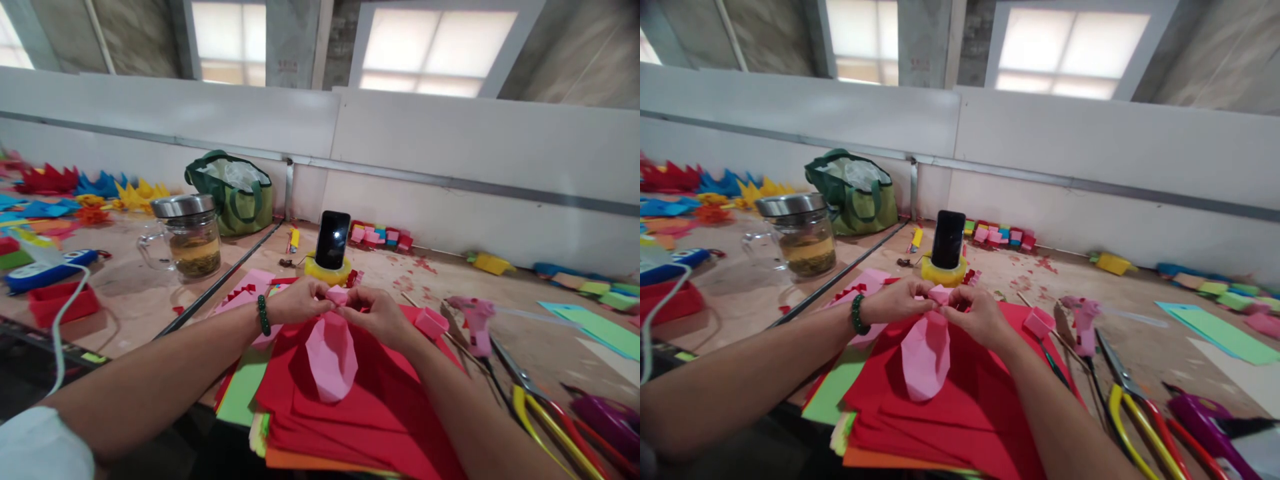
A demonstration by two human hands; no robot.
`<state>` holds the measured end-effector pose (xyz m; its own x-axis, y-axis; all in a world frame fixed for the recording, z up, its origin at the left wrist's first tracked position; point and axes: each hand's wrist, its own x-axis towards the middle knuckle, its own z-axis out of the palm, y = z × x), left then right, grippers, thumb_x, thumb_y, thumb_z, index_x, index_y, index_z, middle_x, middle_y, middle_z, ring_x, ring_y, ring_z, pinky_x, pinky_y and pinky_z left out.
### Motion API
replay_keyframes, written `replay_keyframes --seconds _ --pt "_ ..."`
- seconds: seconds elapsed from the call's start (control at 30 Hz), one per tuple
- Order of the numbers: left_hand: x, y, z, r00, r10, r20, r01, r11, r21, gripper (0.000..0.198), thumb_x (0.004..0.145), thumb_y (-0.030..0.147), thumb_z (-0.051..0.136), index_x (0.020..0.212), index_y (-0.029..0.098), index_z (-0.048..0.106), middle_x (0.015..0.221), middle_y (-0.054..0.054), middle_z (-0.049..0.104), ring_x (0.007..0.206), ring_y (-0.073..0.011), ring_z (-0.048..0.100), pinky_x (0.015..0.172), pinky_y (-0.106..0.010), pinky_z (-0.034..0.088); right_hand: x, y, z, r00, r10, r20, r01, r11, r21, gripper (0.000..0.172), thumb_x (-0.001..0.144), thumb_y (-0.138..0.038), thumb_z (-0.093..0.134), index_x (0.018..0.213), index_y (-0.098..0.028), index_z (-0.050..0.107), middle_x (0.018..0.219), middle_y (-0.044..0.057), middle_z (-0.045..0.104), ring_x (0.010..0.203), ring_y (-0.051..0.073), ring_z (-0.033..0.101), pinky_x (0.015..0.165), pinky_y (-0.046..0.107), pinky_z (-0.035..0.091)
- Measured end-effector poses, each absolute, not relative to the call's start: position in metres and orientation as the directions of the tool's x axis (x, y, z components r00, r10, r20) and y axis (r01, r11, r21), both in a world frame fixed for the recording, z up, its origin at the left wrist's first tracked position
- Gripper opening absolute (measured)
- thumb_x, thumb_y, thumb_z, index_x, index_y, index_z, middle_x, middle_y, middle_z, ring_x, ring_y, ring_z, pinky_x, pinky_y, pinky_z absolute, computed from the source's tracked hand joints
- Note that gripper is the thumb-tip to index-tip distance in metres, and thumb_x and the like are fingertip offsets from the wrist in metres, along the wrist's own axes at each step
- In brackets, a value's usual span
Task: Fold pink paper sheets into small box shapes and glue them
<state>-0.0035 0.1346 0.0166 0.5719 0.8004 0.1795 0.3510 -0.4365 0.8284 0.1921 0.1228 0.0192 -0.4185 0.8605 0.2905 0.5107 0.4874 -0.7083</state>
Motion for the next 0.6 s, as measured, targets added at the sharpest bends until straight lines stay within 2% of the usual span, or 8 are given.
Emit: replay_keyframes --seconds 0.2,0.37,0.6 --pt "-0.0026 0.1337 0.0151 0.577 0.800 0.165 0.360 -0.431 0.827 0.015 0.075 0.022 0.052 0.066 0.013 0.060 0.062 0.001 0.052 0.060 -0.0096 0.045 0.056 -0.020 0.036 0.1934 0.1246 0.0176 -0.416 0.866 0.277 0.497 0.471 -0.729 0.019 0.076 -0.034 0.064 0.066 -0.018 0.060 0.062 -0.002 0.055 0.056 0.011 0.046 0.052 0.024 0.036" --pt "-0.0004 0.1309 0.0149 0.554 0.828 0.090 0.360 -0.335 0.870 0.011 0.072 0.021 0.053 0.070 0.013 0.061 0.059 0.003 0.048 0.054 -0.0082 0.040 0.050 -0.019 0.031 0.1933 0.1255 0.0164 -0.418 0.858 0.300 0.473 0.487 -0.734 0.020 0.077 -0.035 0.063 0.066 -0.017 0.060 0.062 -0.002 0.056 0.057 0.011 0.048 0.053 0.024 0.037" --pt "0.0013 0.1298 0.0125 0.503 0.862 0.062 0.341 -0.264 0.902 0.010 0.067 0.021 0.054 0.064 0.013 0.058 0.055 0.004 0.044 0.050 -0.0075 0.037 0.048 -0.020 0.028 0.1934 0.1265 0.0140 -0.410 0.862 0.298 0.439 0.473 -0.764 0.020 0.079 -0.035 0.060 0.071 -0.017 0.061 0.066 0.000 0.060 0.059 0.012 0.051 0.053 0.023 0.040"
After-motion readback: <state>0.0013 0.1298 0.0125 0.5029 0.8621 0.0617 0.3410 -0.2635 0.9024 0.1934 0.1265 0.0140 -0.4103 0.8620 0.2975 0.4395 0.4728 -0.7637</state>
